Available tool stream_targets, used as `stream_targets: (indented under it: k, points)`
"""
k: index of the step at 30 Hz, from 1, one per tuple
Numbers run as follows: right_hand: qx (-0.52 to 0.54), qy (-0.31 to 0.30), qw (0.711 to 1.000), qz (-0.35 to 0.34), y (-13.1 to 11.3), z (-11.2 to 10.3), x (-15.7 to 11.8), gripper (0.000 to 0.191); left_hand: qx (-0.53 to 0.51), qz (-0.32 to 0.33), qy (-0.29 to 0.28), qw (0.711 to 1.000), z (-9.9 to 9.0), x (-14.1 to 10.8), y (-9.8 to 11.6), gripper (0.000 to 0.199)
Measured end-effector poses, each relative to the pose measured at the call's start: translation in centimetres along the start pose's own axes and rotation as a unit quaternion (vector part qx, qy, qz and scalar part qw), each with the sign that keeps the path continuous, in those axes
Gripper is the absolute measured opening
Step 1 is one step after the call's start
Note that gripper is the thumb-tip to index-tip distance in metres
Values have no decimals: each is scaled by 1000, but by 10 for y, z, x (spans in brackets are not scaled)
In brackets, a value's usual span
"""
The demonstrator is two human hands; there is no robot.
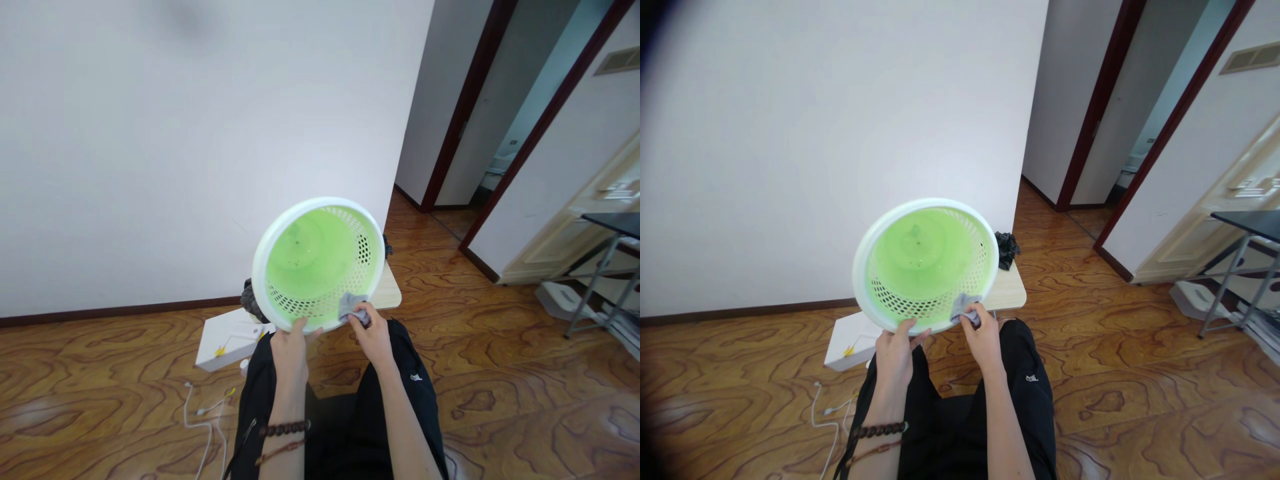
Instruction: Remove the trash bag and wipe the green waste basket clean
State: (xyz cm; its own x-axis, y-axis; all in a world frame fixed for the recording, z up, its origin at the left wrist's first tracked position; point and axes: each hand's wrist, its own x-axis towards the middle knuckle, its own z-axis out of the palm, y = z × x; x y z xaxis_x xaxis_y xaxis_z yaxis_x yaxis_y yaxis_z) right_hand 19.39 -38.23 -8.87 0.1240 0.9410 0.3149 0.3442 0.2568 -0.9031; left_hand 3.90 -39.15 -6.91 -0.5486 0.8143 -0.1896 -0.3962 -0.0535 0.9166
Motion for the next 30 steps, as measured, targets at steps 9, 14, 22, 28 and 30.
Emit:
stream_targets:
  k: [9,14,22,28,30]
  points:
    - [-5,46,998,-34,21,12,2,19,-6,2,3,1000,-2,2,-3,34]
    - [11,27,999,-24,17,11,0,11,-7,11,-6,1000,-3,2,-2,36]
    - [76,76,994,37,16,13,3,20,-14,14,-8,1000,-1,1,-2,37]
    - [175,103,977,67,15,15,5,45,1,15,-4,1000,-2,2,-2,35]
    - [159,101,980,69,15,15,5,42,10,16,0,1000,-2,1,-1,34]
